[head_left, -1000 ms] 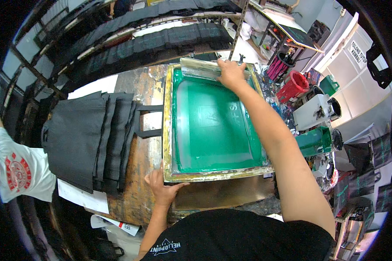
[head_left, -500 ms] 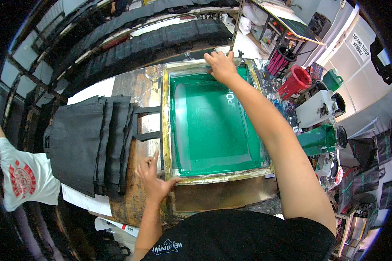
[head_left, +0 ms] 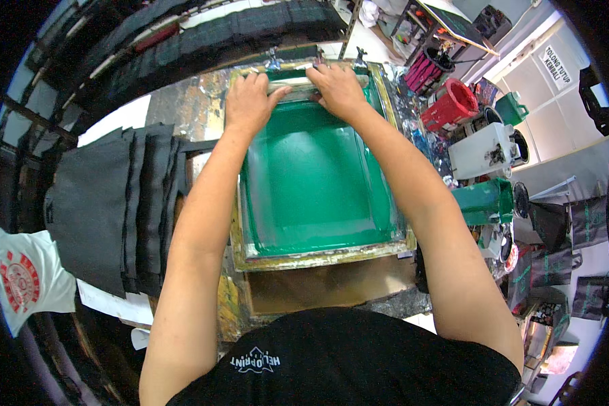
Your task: The person performs screen printing on black tote bags by placing a bag on the printing board, lowering a mesh screen, and using a squeegee to spread green ink across the design. The person lifts the screen, removes the printed bag, and hands it to an assistant before repeating the process with a new bag.
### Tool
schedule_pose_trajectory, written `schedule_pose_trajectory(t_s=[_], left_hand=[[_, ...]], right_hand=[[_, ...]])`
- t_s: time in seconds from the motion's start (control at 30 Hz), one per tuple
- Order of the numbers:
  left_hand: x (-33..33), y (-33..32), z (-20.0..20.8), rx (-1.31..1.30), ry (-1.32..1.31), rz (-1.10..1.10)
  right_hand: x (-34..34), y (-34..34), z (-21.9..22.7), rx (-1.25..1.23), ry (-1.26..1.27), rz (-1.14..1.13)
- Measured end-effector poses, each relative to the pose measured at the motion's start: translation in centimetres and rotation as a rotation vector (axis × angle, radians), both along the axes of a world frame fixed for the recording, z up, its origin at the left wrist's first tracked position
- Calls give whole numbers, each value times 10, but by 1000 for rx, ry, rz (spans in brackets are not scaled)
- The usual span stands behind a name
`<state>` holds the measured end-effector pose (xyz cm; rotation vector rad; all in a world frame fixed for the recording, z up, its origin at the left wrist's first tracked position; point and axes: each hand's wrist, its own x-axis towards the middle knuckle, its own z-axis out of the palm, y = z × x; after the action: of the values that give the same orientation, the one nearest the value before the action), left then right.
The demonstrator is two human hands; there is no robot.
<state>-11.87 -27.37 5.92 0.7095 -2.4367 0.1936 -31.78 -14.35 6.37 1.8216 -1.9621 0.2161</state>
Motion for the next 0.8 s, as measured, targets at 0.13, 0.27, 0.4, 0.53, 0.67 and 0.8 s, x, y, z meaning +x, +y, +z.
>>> schedule_pose_trajectory(t_s=[0.13, 0.27, 0.4, 0.53, 0.67, 0.8], left_hand=[[18, 26, -3, -62, 43, -43], [41, 61, -14, -106, 57, -79], [80, 112, -8, -107, 34, -68], [115, 161, -4, -63, 30, -74], [144, 202, -6, -32, 16, -127], [175, 239, -2, 13, 3, -179]], right_hand=[[22, 32, 1, 23, -27, -16], [47, 75, -1, 9, -27, -7], [82, 122, -2, 5, -16, -5], [120, 171, 6, 22, -58, -4], [150, 219, 8, 96, -32, -28], [180, 259, 7, 88, -71, -23]])
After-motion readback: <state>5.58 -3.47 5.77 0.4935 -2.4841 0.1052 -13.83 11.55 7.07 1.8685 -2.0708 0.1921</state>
